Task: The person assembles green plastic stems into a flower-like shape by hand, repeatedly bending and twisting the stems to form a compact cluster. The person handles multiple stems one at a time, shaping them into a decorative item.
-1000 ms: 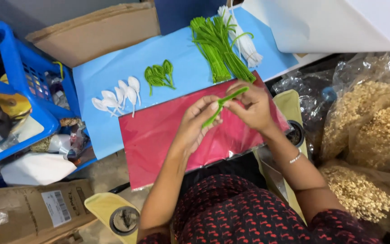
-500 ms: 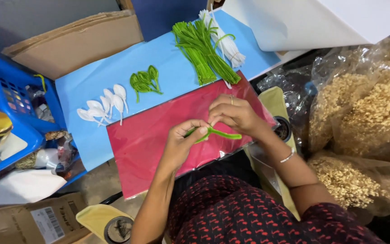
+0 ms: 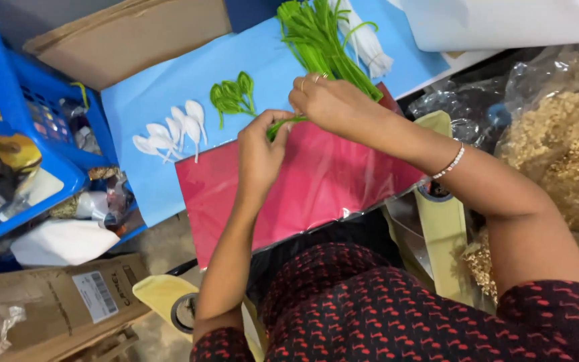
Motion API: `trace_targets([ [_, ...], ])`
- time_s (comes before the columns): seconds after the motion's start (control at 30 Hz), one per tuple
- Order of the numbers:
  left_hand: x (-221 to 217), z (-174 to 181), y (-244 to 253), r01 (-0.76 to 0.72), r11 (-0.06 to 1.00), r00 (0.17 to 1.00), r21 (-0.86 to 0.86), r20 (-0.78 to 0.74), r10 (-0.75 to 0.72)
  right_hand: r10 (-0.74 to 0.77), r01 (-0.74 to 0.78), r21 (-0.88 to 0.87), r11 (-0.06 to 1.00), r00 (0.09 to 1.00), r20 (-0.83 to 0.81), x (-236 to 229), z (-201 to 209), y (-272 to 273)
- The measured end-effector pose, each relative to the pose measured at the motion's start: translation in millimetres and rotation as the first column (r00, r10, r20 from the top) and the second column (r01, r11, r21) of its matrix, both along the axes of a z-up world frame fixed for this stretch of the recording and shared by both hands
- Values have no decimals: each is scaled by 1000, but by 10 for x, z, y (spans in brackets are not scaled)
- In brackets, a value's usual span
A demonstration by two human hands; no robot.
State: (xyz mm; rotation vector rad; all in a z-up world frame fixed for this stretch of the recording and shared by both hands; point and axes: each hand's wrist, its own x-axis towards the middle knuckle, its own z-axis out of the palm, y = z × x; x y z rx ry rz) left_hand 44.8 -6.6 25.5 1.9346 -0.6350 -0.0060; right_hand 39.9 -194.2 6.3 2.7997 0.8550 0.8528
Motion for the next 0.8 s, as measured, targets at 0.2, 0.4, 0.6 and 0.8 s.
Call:
trace_targets([
  [0.2, 263, -371, -152, -89, 989, 975, -121, 194, 112, -316, 344, -126, 931, 928, 197, 134, -133, 266],
  [0.4, 328, -430, -249, -188, 950, 941, -249, 233, 247, -284, 256, 482, 838, 959, -16, 139, -337, 392],
  [0.6, 115, -406, -412, -280, 877, 927, -391, 126, 353, -166, 50, 987, 155, 986, -24, -199, -321, 681],
  [0.8, -105, -259, -469, -264, 819, 963, -509, -89, 255, 38, 86, 938, -336, 996, -77, -208, -462, 549],
])
